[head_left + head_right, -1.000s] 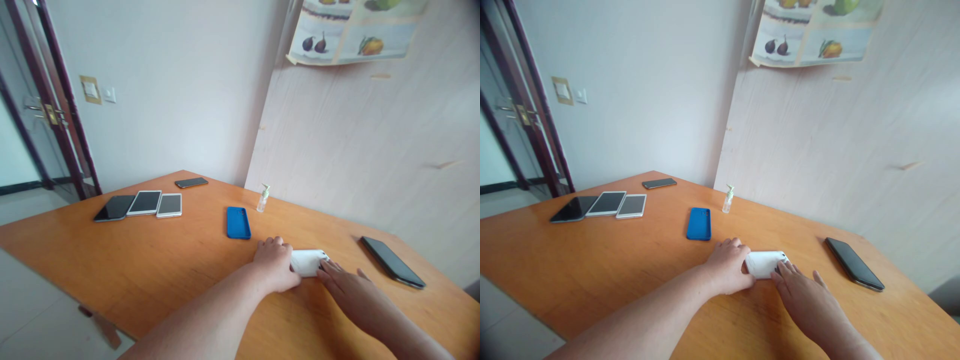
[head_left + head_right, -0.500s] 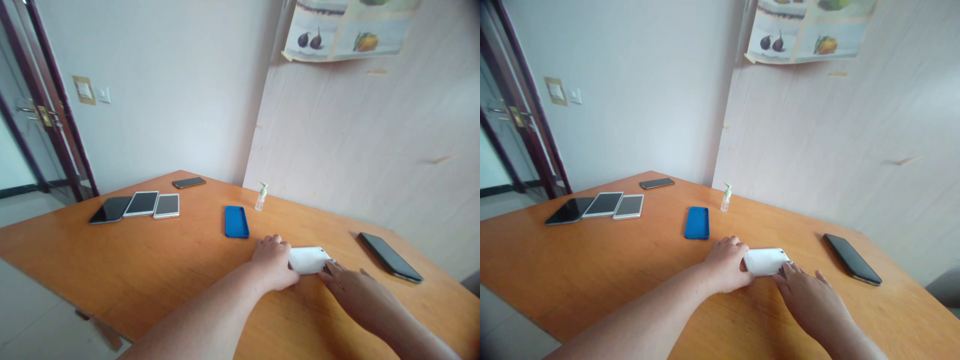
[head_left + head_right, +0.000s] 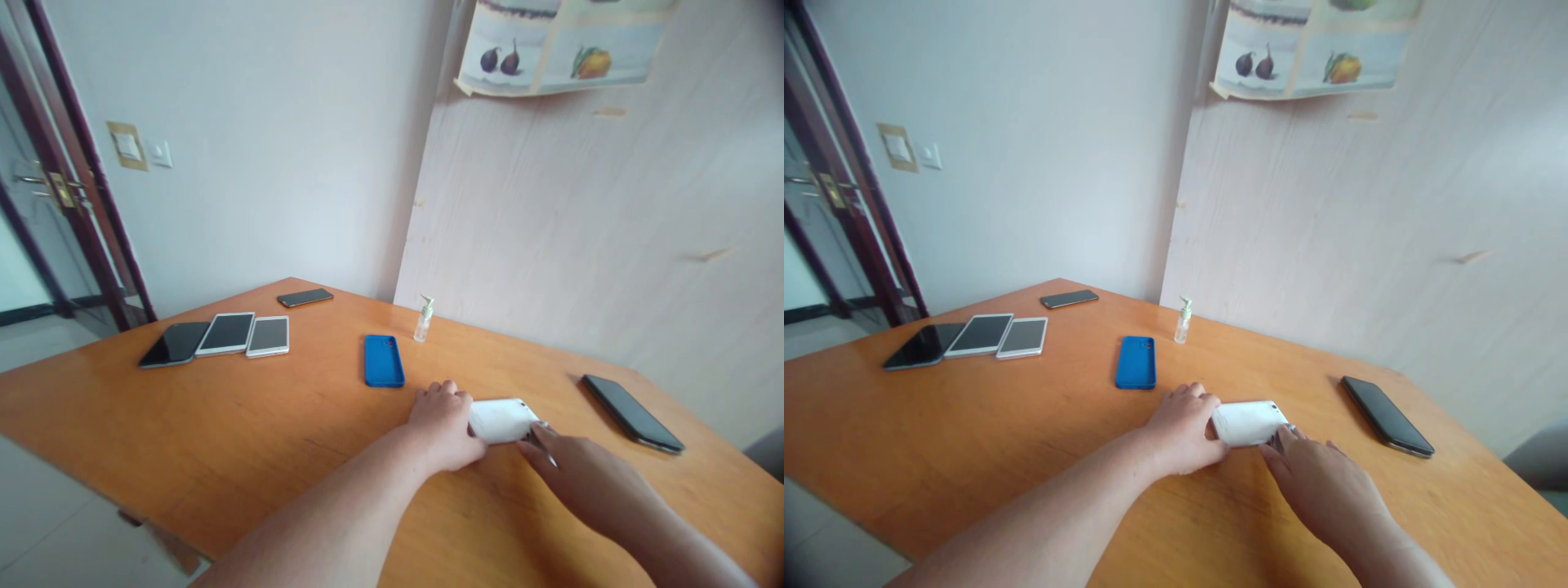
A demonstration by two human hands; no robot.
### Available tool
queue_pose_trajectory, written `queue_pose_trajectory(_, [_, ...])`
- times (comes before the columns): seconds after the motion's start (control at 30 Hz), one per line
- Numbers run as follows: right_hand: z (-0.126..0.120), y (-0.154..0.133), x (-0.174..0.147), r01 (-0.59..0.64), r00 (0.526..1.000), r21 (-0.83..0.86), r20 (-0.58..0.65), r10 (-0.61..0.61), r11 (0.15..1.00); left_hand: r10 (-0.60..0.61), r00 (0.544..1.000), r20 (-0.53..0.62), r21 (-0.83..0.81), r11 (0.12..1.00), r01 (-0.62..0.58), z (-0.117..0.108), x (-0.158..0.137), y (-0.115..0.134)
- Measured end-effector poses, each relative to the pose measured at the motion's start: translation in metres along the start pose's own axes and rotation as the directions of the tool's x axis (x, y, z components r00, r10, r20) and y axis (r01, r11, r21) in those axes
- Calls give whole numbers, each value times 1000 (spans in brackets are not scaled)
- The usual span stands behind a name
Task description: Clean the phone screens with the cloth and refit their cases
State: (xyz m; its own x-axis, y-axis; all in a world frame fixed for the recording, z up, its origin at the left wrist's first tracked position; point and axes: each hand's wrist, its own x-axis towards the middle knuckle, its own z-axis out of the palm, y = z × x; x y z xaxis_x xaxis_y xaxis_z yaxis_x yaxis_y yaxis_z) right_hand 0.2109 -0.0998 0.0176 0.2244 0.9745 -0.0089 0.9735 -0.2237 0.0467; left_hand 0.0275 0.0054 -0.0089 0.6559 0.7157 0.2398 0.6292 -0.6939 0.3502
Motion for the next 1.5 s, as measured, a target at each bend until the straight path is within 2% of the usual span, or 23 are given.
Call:
queue_pose_trajectory(0.2, [4, -12, -6, 125, 992, 81, 11, -126, 989, -3, 999, 36, -3, 1000, 3, -4, -2, 1])
queue_pose_trajectory(0.4, [5, 9, 5, -5, 1000, 35, 8, 5, 999, -20, 999, 46, 11, 1000, 19, -4, -2, 2])
queue_pose_trajectory(0.47, [4, 9, 6, -5, 1000, 18, 2, 5, 1000, -18, 999, 43, 9, 1000, 17, -3, -2, 2])
queue_pose_trajectory(0.6, [4, -15, -5, 115, 993, 44, -2, -115, 992, 3, 999, 41, -15, 1000, -2, -3, -1, 1])
queue_pose_trajectory(0.73, [4, -30, -15, 263, 964, 85, -73, -257, 961, 5, 1000, 27, -8, 1000, -5, -2, 0, 0])
queue_pose_trajectory(0.8, [4, -23, -12, 231, 972, 88, -62, -226, 969, 4, 999, 32, -1, 1000, -4, -1, 0, -1])
queue_pose_trajectory(0.9, [3, -5, -2, 77, 997, 52, -27, -76, 996, 9, 999, 36, -1, 1000, -9, -1, 0, -1])
queue_pose_trajectory(0.97, [3, 1, 2, 43, 999, 37, -26, -42, 998, 8, 999, 39, -2, 1000, -8, -2, 0, -1])
queue_pose_trajectory(1.03, [2, -5, 1, 107, 994, 52, -34, -105, 993, 6, 999, 45, -4, 1000, -6, -2, 0, -1])
queue_pose_trajectory(1.13, [-1, -26, -9, 277, 960, 97, -61, -272, 956, 7, 999, 41, -4, 1000, -7, -2, 0, -1])
queue_pose_trajectory(1.23, [-6, -37, -15, 335, 942, 133, -55, -331, 933, 10, 999, 34, 3, 1000, -10, -3, 0, -2])
queue_pose_trajectory(1.3, [-8, -30, -11, 273, 962, 128, -33, -271, 953, 14, 1000, 28, 6, 1000, -14, -2, 1, -2])
queue_pose_trajectory(1.43, [-7, -6, 6, 45, 999, 49, -13, -44, 998, 17, 1000, 21, 8, 1000, -18, -2, 1, -2])
queue_pose_trajectory(1.5, [-7, -6, 9, 41, 999, 48, -29, -40, 998, 18, 1000, 17, 3, 1000, -18, -2, 1, -3])
